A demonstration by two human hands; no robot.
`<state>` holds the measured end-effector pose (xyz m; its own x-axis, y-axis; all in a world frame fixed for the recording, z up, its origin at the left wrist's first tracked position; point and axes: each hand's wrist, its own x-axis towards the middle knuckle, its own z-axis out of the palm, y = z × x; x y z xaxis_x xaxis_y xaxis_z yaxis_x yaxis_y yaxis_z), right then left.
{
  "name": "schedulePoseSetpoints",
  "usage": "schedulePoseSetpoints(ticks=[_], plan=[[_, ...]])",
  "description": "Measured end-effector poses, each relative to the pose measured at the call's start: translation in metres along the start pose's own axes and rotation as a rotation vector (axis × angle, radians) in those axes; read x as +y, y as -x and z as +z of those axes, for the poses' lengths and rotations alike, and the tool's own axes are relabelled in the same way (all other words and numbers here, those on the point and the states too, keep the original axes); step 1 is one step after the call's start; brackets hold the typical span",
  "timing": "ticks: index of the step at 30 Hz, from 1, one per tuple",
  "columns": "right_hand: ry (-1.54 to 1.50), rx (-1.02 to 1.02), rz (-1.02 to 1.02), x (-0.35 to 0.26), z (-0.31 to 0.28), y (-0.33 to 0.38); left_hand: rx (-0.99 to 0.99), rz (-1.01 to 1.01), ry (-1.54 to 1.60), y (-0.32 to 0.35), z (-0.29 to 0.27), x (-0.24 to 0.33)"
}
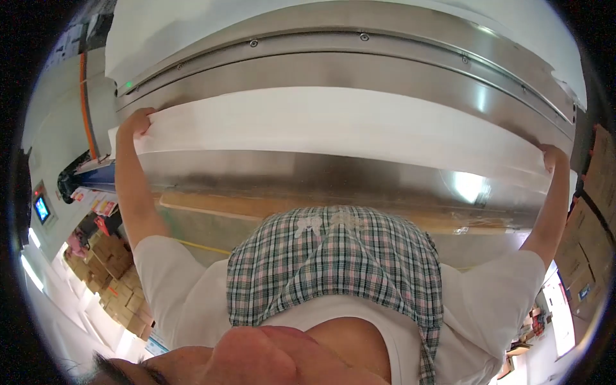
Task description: Taking large stacks of white paper from a pile and arranging them on a metal sorting or machine surface.
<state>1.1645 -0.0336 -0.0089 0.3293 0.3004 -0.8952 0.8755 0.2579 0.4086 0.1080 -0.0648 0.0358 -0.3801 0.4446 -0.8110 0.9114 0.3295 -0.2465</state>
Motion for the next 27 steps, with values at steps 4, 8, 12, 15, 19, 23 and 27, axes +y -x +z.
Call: schedulePoseSetpoints(ticks=[4,8,12,15,19,23,27], plan=[[-0.313,0.025,-0.05,0.072,0.064,-0.023,0.144,0.306,-0.001,-0.012,0.023,-0.013],[-0.226,0.995,0.096,0.048,0.074,-0.022,0.93,0.415,0.091,0.068,0.052,0.002],[-0.46,1.211,0.233,-0.006,0.1,0.032,1.346,0.57,0.407,0.13,0.095,0.052],[-0.631,1.338,0.126,-0.086,0.084,0.071,1.354,0.589,0.589,0.157,0.141,0.084],[-1.028,1.346,-0.125,-0.171,0.065,0.105,1.298,0.508,0.783,0.165,0.167,0.072],[-0.692,1.332,-0.15,-0.206,0.055,0.105,1.39,0.624,0.633,0.166,0.129,0.085],[-0.171,1.319,0.119,-0.241,0.027,0.147,1.454,0.682,0.241,0.131,0.081,0.115]])
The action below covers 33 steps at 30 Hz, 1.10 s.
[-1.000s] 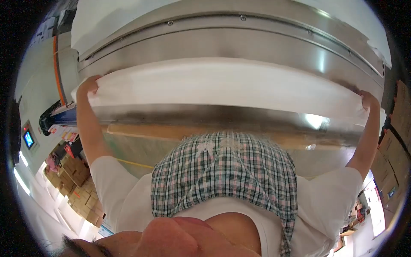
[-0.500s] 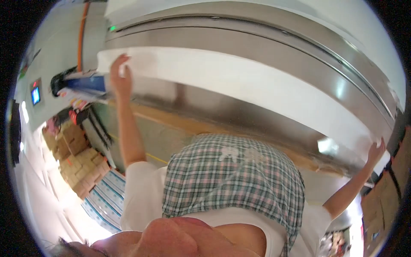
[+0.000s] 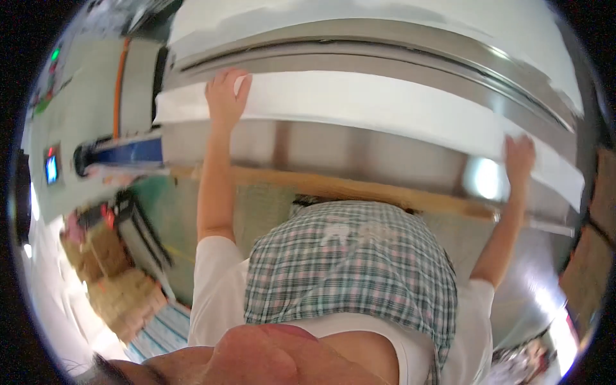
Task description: Taking large stacks of white paper from a pile and arranging them on a metal sorting or machine surface.
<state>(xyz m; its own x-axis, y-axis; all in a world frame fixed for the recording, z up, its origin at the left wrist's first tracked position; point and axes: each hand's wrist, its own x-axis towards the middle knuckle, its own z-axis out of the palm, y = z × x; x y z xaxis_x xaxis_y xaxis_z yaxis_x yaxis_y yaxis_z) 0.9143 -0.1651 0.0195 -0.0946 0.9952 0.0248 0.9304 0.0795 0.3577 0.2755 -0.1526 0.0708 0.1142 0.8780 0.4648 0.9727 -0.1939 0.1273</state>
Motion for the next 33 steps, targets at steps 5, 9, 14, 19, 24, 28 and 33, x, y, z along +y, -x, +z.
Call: schedulePoseSetpoints(ticks=[5,9,14,19,24,28,33], plan=[[-0.116,0.164,0.153,-0.022,0.021,-0.001,-0.381,-0.085,-0.082,0.009,0.066,-0.023],[-0.281,0.043,0.278,-0.064,-0.013,0.011,-0.381,-0.015,-0.237,0.062,0.041,-0.047],[-0.384,0.09,0.162,-0.117,-0.072,0.036,-0.356,-0.084,-0.213,0.123,-0.003,-0.099],[-0.857,0.119,-0.228,-0.149,-0.121,0.049,-0.387,-0.195,-0.667,0.109,-0.066,-0.161],[-1.161,0.248,0.156,-0.117,-0.108,0.046,-0.578,-0.64,-0.42,0.106,-0.043,-0.134],[-1.427,0.415,0.92,-0.025,-0.042,0.048,-0.518,-0.687,-0.383,0.121,-0.033,-0.161],[-1.431,0.427,1.129,0.036,-0.024,0.037,-0.563,-0.71,-0.411,0.12,-0.035,-0.159]])
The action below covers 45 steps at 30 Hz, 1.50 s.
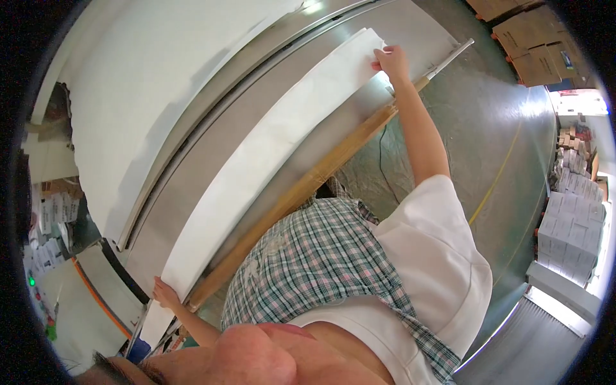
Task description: Taking large stacks of white paper from a pile and arranging them on a metal sorting or machine surface.
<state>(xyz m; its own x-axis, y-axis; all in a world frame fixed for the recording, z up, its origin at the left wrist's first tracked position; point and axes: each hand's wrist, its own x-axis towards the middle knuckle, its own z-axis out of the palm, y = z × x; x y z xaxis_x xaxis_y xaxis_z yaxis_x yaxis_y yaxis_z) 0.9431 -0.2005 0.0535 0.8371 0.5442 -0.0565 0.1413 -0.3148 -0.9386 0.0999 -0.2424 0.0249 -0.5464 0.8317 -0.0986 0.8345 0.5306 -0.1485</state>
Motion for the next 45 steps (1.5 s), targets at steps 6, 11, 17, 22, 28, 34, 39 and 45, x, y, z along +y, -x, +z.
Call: schedulePoseSetpoints(ticks=[6,11,17,22,28,34,39,45], plan=[[0.701,-0.036,0.081,-0.001,0.007,-0.045,0.036,-0.018,0.012,-0.002,0.0,-0.007],[0.59,0.159,-0.148,0.021,-0.02,-0.074,0.021,-0.006,-0.008,0.0,-0.001,-0.004],[0.321,0.092,0.161,0.01,-0.035,-0.05,0.016,0.004,0.006,0.003,-0.006,0.002],[0.158,-0.131,0.353,0.014,-0.041,-0.059,0.019,0.005,0.021,0.001,-0.003,-0.001],[-0.135,0.073,-0.062,-0.01,-0.033,-0.058,0.036,0.03,0.05,0.0,-0.002,-0.002],[0.359,-0.033,-0.059,0.015,-0.017,-0.076,0.007,-0.017,0.057,0.001,-0.004,0.0],[0.862,0.164,-0.6,0.013,-0.012,-0.074,0.001,0.002,0.025,0.0,-0.004,0.001],[1.341,-0.455,-0.833,-0.013,0.041,-0.028,-0.041,-0.03,0.018,0.0,-0.009,0.005]])
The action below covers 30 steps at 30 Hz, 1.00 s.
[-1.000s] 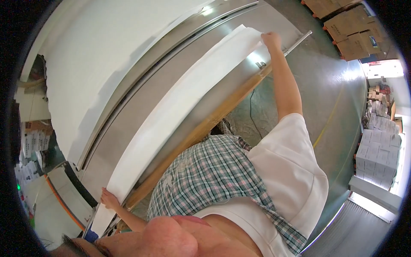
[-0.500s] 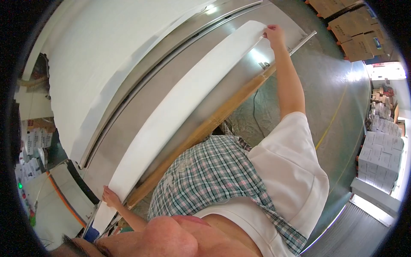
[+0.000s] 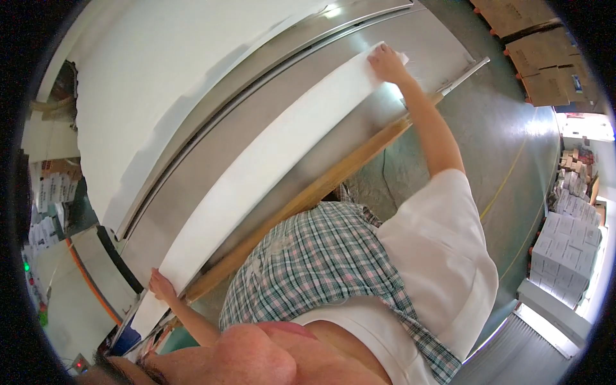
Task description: Taking large stacks of white paper from a pile and arranging them on a metal sorting or machine surface.
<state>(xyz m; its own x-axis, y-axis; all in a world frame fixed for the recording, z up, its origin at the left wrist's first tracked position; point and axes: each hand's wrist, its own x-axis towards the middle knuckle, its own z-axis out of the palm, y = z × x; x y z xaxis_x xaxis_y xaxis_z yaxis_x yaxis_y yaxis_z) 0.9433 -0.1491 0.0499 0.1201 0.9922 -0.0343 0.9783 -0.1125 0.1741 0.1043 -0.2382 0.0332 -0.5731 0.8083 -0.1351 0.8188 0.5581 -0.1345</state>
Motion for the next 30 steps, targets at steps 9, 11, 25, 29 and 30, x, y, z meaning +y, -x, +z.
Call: schedulePoseSetpoints(ticks=[9,11,25,29,30], plan=[[-0.574,-0.336,0.096,0.036,0.022,-0.038,0.203,0.017,0.089,-0.009,0.0,-0.009],[-0.677,-0.461,0.013,0.008,0.018,-0.038,0.494,0.237,-0.005,-0.014,0.017,-0.06],[-0.988,-1.078,-0.687,-0.244,-0.048,0.004,0.697,0.153,0.331,0.095,-0.002,0.053],[-0.925,-1.057,-0.849,-0.325,-0.032,0.013,0.718,0.166,0.466,0.095,0.005,0.051],[-0.92,-1.077,-0.878,-0.35,-0.036,0.018,0.718,0.183,0.492,0.093,0.008,0.049]])
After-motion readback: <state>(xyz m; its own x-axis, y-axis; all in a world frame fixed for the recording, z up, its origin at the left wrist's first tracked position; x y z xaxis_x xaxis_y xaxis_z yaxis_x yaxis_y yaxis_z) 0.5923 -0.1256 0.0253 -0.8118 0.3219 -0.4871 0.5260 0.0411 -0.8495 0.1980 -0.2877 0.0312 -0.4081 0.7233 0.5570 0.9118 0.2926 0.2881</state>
